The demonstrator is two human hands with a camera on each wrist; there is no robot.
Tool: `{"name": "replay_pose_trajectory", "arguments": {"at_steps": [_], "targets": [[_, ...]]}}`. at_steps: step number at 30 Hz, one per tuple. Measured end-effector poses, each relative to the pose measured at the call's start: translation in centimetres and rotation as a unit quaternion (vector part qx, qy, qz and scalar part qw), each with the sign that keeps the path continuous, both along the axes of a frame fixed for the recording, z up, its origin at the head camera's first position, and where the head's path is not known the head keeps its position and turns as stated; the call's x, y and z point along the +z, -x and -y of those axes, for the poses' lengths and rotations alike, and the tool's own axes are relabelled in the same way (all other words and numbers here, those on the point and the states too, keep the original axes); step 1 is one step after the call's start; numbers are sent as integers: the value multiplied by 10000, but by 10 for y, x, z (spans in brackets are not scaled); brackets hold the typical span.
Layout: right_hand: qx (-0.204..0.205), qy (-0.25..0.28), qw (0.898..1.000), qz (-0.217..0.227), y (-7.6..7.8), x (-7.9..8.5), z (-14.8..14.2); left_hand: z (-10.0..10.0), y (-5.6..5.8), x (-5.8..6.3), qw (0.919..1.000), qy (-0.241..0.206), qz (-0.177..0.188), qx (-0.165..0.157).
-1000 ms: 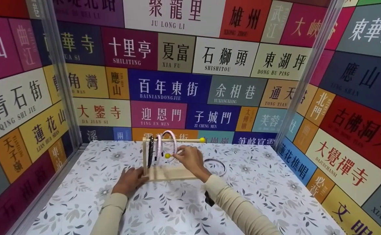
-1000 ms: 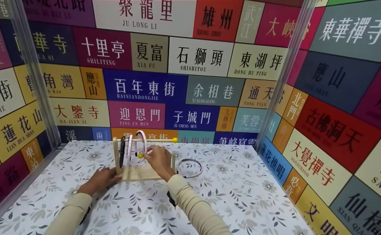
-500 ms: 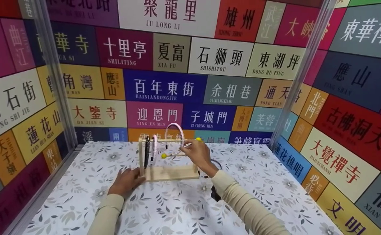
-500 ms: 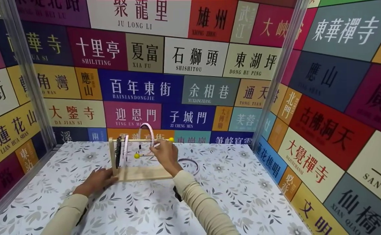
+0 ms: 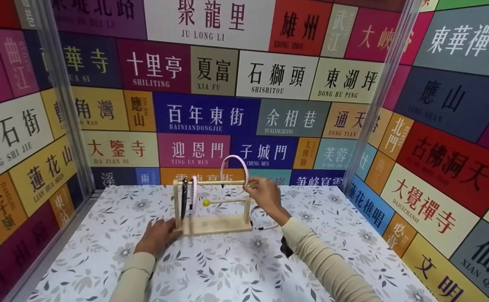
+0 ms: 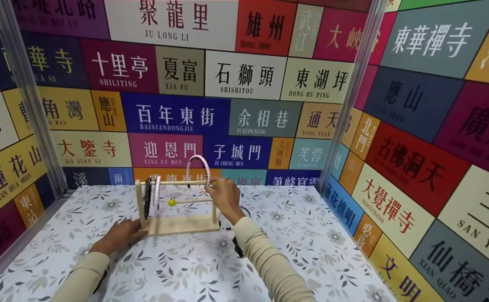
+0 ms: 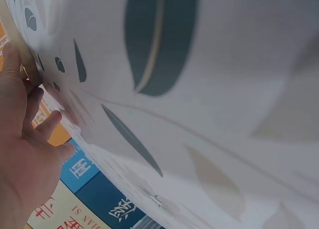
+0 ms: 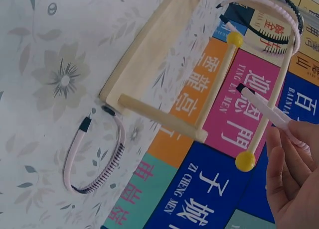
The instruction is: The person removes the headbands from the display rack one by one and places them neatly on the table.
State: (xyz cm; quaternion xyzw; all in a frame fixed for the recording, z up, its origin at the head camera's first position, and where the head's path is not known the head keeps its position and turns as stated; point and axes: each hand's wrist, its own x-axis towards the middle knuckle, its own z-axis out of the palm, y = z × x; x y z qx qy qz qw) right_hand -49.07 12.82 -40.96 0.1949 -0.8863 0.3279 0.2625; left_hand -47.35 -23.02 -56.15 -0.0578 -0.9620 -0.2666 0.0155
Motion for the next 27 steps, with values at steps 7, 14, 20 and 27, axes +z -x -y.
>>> {"name": "replay_pose_trajectory", "arguments": {"at_steps": [7,14,20,27], "targets": [[-254,62,9997,15,3,1,-16,0,1,0,10000,-58,18,-19],[-331,238,9991,107,5,1,-32,0,4,0,9999,29,123,-18],[-468,141,9988,-32,6,2,-44,1,1,-3,9998,85,-169,-63],[-710,131,9974,76,8,1,-63,2,2,-3,9998,105,-157,-90]]}}
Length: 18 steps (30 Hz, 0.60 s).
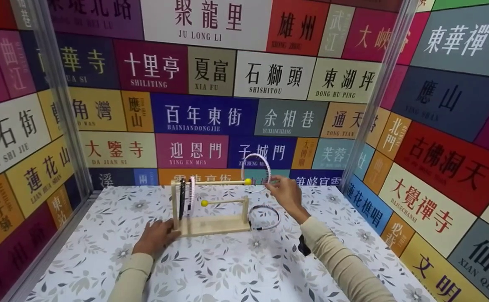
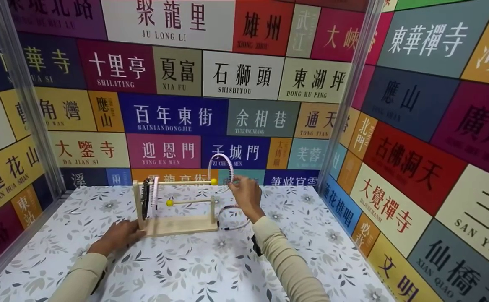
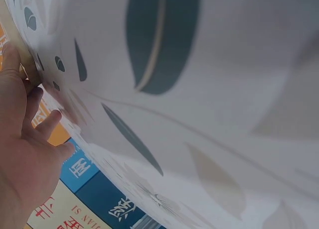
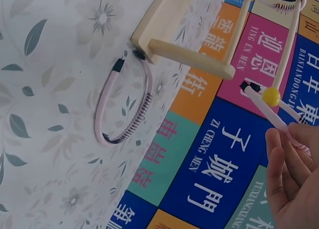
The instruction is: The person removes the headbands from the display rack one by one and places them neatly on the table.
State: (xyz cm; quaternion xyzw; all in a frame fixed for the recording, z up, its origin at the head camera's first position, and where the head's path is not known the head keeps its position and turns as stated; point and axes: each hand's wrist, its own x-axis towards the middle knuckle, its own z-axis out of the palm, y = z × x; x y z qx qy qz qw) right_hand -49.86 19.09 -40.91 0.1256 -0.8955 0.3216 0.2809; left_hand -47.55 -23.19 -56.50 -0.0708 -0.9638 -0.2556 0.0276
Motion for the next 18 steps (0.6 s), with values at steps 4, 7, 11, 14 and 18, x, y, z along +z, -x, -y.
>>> {"name": "replay_pose_trajectory", "arguments": {"at_steps": [4,7,11,14,18], "targets": [[-135,97,9996,215,3,-3,-14,0,0,1,10000,19,20,4],[-183,179,9993,288,5,-7,-26,-1,-1,2,10000,42,29,23],[-331,208,9988,297,8,-14,-43,-3,-3,3,10000,56,10,67],[-484,223,9977,423,10,-19,-55,-4,-6,6,9999,60,11,97],[-599,256,9960,619,10,-26,-72,-5,-9,7,10000,55,28,73]]}}
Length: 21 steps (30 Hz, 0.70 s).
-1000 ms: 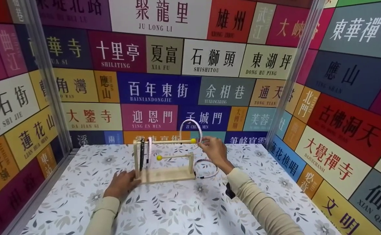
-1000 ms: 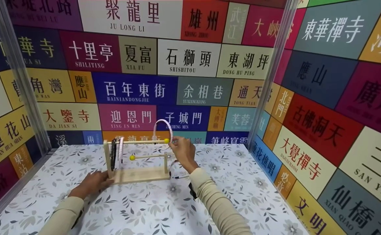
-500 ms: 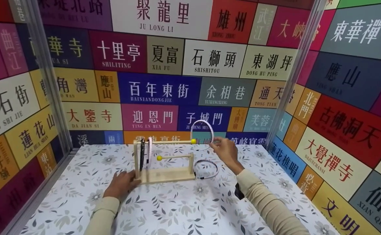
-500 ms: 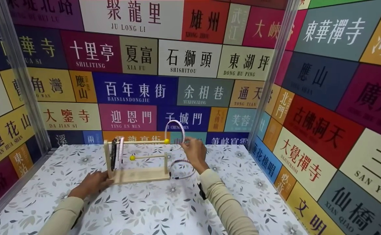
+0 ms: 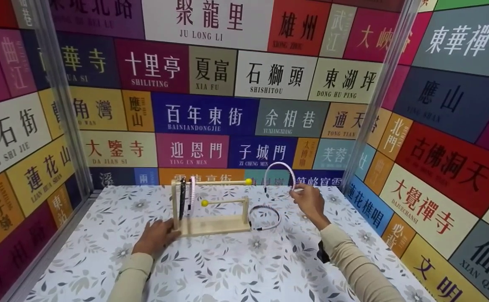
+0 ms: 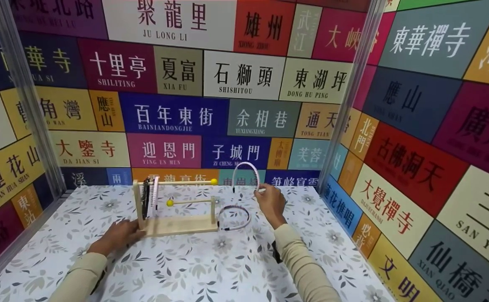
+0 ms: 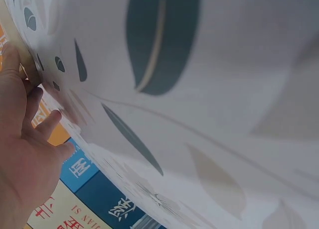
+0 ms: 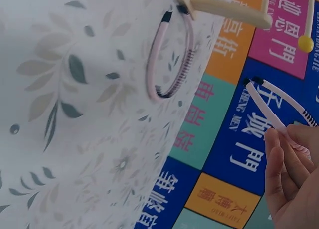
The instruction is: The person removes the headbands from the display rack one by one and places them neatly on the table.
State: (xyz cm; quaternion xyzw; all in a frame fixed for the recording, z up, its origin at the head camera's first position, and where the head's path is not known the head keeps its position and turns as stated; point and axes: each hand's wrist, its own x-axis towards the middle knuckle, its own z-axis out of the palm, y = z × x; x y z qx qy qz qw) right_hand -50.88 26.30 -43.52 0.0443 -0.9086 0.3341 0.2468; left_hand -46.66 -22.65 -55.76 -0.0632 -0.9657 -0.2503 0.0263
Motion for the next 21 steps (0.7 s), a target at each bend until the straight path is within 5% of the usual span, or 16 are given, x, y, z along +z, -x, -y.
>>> {"name": "replay_pose_trajectory", "arguments": {"at_steps": [8,21], "targets": [[-260,-186,9993,189,-2,-17,-29,1,-1,0,9999,-31,-107,-39],[-416,-185,9955,834,-9,-37,-60,2,3,-1,9994,-215,271,34]]}}
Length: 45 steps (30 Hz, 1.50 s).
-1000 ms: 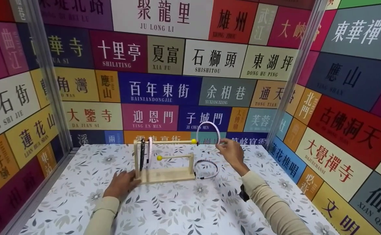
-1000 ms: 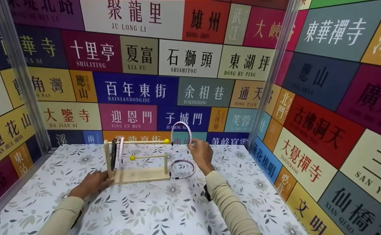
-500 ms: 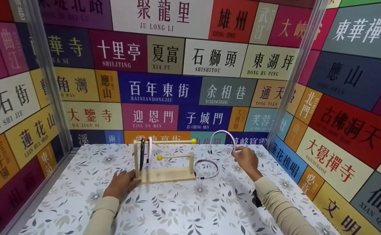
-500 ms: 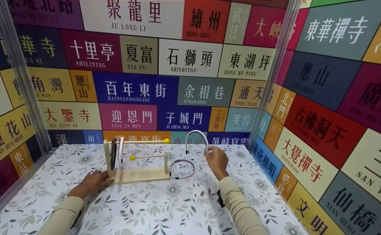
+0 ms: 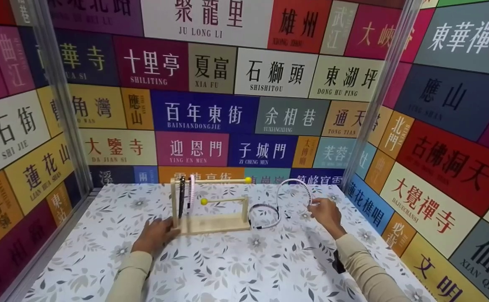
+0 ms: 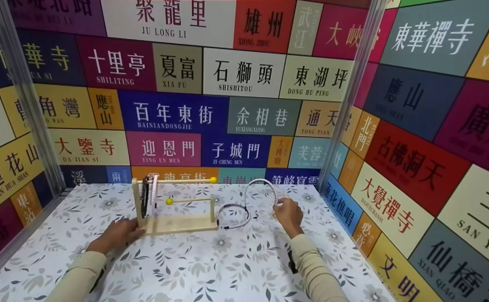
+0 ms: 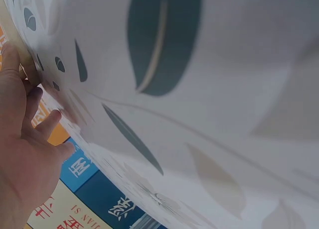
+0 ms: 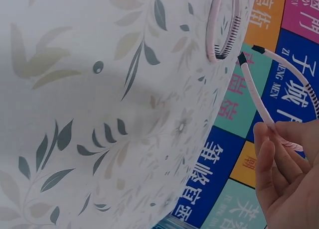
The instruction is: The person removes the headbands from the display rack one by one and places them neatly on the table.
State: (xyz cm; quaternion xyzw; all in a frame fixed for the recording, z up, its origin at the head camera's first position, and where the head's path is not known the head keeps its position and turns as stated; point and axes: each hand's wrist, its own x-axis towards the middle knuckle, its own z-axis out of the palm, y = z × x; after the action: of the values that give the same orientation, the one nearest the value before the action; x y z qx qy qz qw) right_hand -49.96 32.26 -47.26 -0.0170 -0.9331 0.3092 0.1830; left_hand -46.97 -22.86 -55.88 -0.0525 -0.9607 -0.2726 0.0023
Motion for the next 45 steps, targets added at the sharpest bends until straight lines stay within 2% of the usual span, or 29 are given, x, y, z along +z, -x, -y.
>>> {"name": "replay_pose_trajectory", "arguments": {"at_steps": [12,19,24,30,34,38,45], "targets": [[180,-248,9984,484,-2,-17,-12,3,3,5,9997,169,-165,64],[144,-381,9974,600,-1,-28,-19,1,-1,9,9997,149,-47,175],[39,-392,9980,500,5,-38,-23,2,4,6,9996,255,-90,76],[-129,-244,9996,16,7,-55,-27,3,11,1,9994,329,-144,21],[-297,-210,9992,-187,5,-64,-28,3,10,-2,9996,255,-73,67],[-418,-168,9988,-187,6,-67,-28,2,8,-3,9995,234,-192,29],[-581,-130,9982,-60,10,-71,-28,3,7,-5,9980,254,-533,-224]]}}
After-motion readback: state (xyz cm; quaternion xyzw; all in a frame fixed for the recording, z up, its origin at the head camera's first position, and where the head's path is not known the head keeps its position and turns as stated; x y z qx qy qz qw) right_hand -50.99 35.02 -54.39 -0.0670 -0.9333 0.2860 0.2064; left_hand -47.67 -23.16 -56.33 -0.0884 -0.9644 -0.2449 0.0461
